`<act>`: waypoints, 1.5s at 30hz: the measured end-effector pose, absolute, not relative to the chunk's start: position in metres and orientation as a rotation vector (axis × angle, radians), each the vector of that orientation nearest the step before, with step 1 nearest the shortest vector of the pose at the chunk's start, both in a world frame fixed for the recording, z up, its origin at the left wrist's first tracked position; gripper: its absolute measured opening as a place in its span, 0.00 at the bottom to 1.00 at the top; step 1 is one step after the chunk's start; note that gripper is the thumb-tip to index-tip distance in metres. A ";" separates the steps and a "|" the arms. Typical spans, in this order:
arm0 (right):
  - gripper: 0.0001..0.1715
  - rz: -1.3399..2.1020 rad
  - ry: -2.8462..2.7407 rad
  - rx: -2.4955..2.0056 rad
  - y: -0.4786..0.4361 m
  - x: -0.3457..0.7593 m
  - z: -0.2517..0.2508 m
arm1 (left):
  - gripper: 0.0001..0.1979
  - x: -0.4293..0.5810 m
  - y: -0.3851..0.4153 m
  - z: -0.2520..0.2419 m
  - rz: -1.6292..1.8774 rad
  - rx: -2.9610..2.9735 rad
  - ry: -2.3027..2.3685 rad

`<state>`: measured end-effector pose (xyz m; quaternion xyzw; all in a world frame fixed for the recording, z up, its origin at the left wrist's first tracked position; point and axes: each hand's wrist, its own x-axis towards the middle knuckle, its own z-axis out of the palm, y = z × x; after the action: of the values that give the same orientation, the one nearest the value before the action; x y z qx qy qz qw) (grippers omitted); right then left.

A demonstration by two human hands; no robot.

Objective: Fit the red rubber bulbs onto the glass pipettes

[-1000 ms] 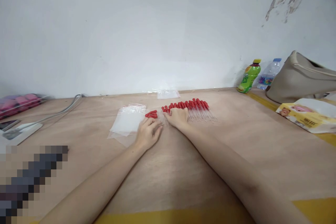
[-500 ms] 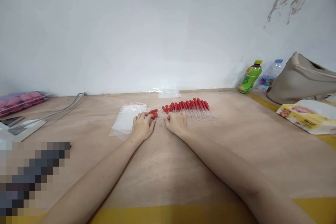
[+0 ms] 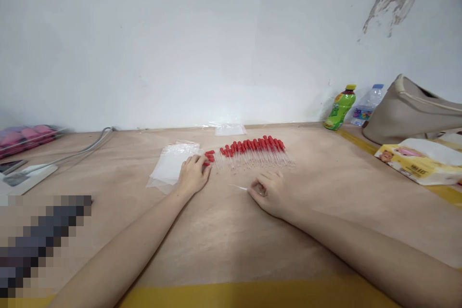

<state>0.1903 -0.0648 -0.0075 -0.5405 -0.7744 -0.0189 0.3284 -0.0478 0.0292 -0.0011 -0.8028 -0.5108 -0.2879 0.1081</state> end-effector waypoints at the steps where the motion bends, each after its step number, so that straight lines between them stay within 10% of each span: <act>1: 0.08 -0.044 -2.018 -1.403 -0.064 0.192 -0.007 | 0.10 -0.048 0.030 -0.002 -0.870 -2.373 -1.504; 22: 0.08 0.194 -1.880 -1.245 -0.055 0.196 -0.010 | 0.22 -0.024 -0.020 0.004 -1.031 -2.860 -1.079; 30: 0.11 0.198 -1.879 -1.175 -0.050 0.197 -0.017 | 0.10 -0.018 -0.025 0.010 -0.869 -3.041 -1.088; 38: 0.12 0.132 -1.964 -1.182 -0.053 0.196 -0.012 | 0.07 -0.006 -0.022 0.000 -1.794 -3.043 -1.533; 45: 0.13 0.141 -2.025 -1.109 -0.058 0.194 -0.007 | 0.10 0.008 -0.033 0.002 -1.832 -3.277 -1.853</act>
<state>0.1943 -0.0582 -0.0070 -0.4390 -0.8015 0.0558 0.4023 0.0075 -0.0329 0.0024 -0.6783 -0.3836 -0.3792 -0.4990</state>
